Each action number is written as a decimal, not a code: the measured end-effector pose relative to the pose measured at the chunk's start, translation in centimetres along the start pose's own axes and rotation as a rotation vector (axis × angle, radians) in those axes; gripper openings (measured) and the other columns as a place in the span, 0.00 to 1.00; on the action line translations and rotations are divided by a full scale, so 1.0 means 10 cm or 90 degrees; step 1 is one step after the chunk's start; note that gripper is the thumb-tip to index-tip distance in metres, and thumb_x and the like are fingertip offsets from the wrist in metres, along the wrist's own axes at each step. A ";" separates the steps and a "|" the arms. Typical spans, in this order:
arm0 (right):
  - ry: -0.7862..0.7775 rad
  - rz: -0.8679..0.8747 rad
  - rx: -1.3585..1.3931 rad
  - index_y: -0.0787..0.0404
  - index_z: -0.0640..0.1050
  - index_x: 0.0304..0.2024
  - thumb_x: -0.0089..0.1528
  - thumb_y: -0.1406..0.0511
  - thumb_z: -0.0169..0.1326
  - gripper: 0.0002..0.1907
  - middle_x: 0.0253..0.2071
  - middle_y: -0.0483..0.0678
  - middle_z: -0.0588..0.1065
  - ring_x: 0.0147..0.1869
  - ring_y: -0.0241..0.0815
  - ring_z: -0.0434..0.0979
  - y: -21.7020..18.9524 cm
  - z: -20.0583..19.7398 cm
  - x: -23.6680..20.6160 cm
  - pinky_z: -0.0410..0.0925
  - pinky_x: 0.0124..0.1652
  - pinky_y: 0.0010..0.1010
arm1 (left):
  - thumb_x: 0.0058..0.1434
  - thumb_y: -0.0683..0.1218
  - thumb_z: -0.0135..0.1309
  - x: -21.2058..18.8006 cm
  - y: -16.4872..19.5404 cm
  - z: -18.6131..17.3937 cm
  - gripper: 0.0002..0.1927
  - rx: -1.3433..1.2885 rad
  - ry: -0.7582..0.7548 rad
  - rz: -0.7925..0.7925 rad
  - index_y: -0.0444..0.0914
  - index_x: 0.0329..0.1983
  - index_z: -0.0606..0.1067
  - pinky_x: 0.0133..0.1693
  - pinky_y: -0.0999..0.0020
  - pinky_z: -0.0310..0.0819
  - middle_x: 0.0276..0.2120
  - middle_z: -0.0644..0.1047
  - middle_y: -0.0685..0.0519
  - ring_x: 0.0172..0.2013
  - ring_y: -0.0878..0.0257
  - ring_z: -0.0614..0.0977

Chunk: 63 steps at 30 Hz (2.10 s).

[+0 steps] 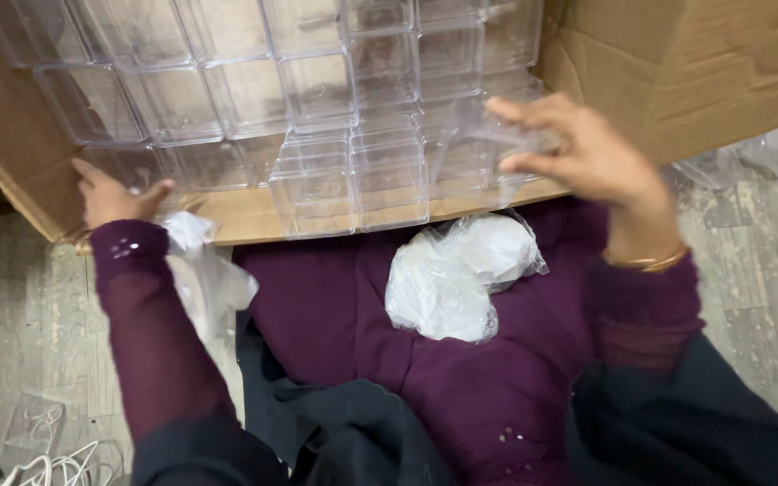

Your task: The person sits on the floor and removes clear plastic boxes from white plastic bags one at a time, then stacks the boxes into a large cardboard carton in front of them. They repeat this unpack-and-stack cycle throughout the episode, building up rows of boxes inside the carton.

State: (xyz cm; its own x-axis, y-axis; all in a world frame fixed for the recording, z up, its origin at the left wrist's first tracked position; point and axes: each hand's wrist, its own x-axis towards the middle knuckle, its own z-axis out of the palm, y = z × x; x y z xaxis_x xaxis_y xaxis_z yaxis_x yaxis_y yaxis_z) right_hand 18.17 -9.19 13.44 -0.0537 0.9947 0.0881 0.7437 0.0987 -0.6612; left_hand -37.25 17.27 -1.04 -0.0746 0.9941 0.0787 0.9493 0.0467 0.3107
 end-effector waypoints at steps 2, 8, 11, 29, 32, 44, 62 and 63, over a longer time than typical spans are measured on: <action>-0.018 0.017 -0.037 0.45 0.76 0.66 0.58 0.58 0.67 0.33 0.58 0.48 0.74 0.58 0.44 0.73 0.03 0.22 0.04 0.69 0.54 0.35 | 0.51 0.60 0.76 0.10 0.03 0.24 0.70 -0.039 0.000 -0.083 0.30 0.78 0.40 0.59 0.50 0.67 0.68 0.54 0.23 0.59 0.30 0.71; 0.045 0.041 -0.059 0.49 0.78 0.63 0.57 0.61 0.66 0.30 0.55 0.54 0.70 0.57 0.49 0.72 0.07 0.55 0.10 0.68 0.56 0.36 | 0.52 0.58 0.77 0.12 0.09 0.28 0.69 -0.081 0.016 -0.185 0.30 0.79 0.41 0.62 0.52 0.68 0.71 0.46 0.21 0.62 0.28 0.70; 0.046 0.124 -0.042 0.50 0.76 0.63 0.58 0.59 0.66 0.30 0.56 0.54 0.68 0.54 0.48 0.73 -0.02 0.49 0.08 0.70 0.53 0.37 | 0.52 0.57 0.79 -0.04 0.14 0.00 0.69 -0.093 0.046 -0.194 0.31 0.78 0.41 0.63 0.54 0.66 0.70 0.41 0.18 0.63 0.28 0.68; 0.095 0.031 0.148 0.54 0.67 0.71 0.59 0.66 0.65 0.38 0.61 0.48 0.65 0.67 0.42 0.68 -0.37 -0.38 -0.36 0.73 0.58 0.33 | 0.63 0.48 0.68 -2.03 2.17 -1.01 0.39 -0.296 0.094 0.457 0.38 0.74 0.64 0.62 0.53 0.73 0.67 0.67 0.41 0.63 0.40 0.76; 0.052 0.168 -0.053 0.53 0.73 0.66 0.58 0.63 0.64 0.33 0.57 0.49 0.74 0.61 0.43 0.73 0.03 -0.69 -0.52 0.71 0.52 0.37 | 0.66 0.50 0.59 -1.74 1.68 -0.92 0.19 -0.134 -0.012 0.216 0.37 0.56 0.78 0.50 0.51 0.74 0.48 0.79 0.37 0.49 0.41 0.81; 0.056 0.158 -0.136 0.51 0.79 0.58 0.58 0.64 0.66 0.24 0.55 0.56 0.73 0.59 0.53 0.73 0.55 -0.10 -0.18 0.67 0.58 0.43 | 0.76 0.44 0.57 -1.73 1.78 -0.60 0.21 -0.438 0.081 0.372 0.38 0.67 0.65 0.46 0.60 0.74 0.50 0.78 0.48 0.45 0.54 0.82; 0.045 0.166 0.540 0.69 0.80 0.45 0.65 0.69 0.61 0.08 0.38 0.41 0.78 0.40 0.27 0.75 -0.23 0.90 -0.33 0.70 0.41 0.20 | 0.70 0.41 0.54 -2.06 3.01 0.01 0.26 -0.979 -0.474 0.284 0.38 0.70 0.63 0.52 0.72 0.75 0.47 0.76 0.52 0.47 0.69 0.78; 0.061 0.177 0.545 0.68 0.80 0.44 0.65 0.70 0.61 0.07 0.37 0.41 0.78 0.39 0.27 0.75 -0.17 0.91 -0.37 0.69 0.41 0.20 | 0.65 0.39 0.58 -2.07 2.97 0.01 0.29 -0.932 -0.527 0.334 0.38 0.68 0.63 0.53 0.72 0.73 0.48 0.75 0.55 0.48 0.70 0.77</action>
State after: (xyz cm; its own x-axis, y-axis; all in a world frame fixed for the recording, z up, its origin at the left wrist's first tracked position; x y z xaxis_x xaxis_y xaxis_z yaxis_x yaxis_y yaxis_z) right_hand 11.06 -12.73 7.41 0.1384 0.9829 -0.1211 -0.0306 -0.1180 -0.9925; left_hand -7.43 -1.88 6.44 0.7228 0.6792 0.1273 -0.2440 0.0785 0.9666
